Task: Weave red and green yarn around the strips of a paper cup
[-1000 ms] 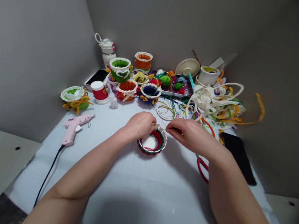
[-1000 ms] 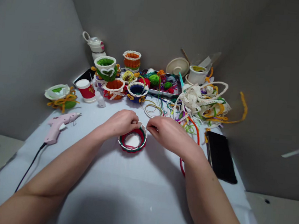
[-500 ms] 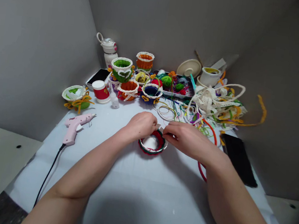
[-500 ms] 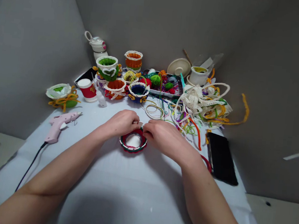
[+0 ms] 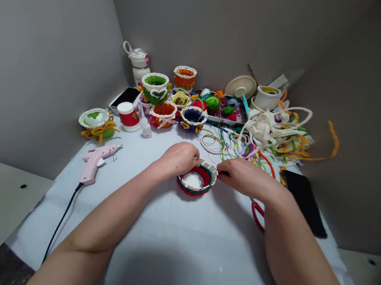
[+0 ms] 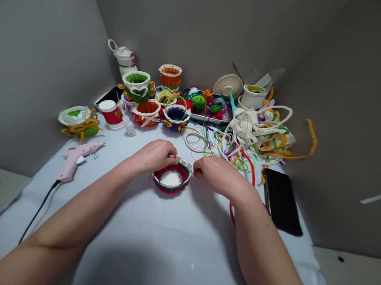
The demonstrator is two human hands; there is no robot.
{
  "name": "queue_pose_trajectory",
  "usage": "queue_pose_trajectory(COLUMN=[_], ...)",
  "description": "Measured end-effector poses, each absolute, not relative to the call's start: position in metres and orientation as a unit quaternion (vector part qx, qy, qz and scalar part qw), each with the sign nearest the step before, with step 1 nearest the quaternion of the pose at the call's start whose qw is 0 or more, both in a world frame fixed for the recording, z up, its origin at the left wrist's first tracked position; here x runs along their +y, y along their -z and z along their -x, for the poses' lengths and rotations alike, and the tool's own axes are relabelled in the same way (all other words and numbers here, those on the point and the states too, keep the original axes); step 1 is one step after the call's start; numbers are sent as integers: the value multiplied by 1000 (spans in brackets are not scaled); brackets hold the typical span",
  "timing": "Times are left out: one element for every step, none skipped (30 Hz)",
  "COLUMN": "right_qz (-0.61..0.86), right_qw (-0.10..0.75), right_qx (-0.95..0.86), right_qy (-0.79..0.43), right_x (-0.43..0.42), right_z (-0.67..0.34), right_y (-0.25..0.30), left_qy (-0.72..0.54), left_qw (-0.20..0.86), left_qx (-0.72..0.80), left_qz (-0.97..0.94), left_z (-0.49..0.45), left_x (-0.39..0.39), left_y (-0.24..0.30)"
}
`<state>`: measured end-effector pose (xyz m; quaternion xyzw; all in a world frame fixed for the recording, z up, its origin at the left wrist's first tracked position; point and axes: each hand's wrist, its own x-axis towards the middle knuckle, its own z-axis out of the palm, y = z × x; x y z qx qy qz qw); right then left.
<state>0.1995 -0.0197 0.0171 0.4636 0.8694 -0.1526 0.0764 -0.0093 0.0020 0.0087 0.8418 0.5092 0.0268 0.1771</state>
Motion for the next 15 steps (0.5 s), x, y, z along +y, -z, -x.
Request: queue_pose_trajectory(right_qz=[-473, -478, -481, -482, -482, -481, -483, -484, -486, -486, -486, -485, -486, -489, -493], right_qw=[85, 88, 86, 81, 75, 70, 65, 62, 60, 58, 59, 60, 62, 64, 65], right_qx=[864, 861, 860, 861, 861, 862, 862, 862, 862, 862, 863, 864, 864, 863, 860], right_qy=[150, 147, 145, 144, 142, 141, 138, 135, 132, 128, 124, 120, 117, 114, 113], right_x=[-19, -18, -17, -16, -16, -16, -15, -15, -16, -16, -16, -17, -17, -18, -19], right_z=[-198, -197, -195, -195, -194, -194, -194, -194, -194, -194, -193, -193, -192, -190, -189], right_y=[-14, -12, -10, -8, -7, -6, -6, -6, -6, -6, -6, -6, -7, -7, -8], left_qy=[-17, -6, 0, -3, -15, -35, -60, -82, -97, -102, -99, -92, -81, -70, -60], left_qw=[184, 190, 195, 196, 196, 196, 199, 206, 217, 228, 237, 241, 238, 231, 221], left_qx=[509, 508, 507, 504, 498, 486, 471, 454, 439, 428, 423, 424, 429, 435, 439], left_qz=[-841, -840, -840, -841, -845, -851, -857, -863, -867, -869, -869, -868, -868, -868, -869], left_z=[11, 13, 14, 15, 16, 16, 15, 13, 10, 8, 6, 4, 4, 4, 4], left_x=[2, 2, 2, 1, 0, -1, -2, -3, -4, -5, -5, -5, -5, -4, -4], left_y=[-10, -10, -11, -12, -12, -12, -12, -12, -12, -12, -11, -11, -10, -10, -9])
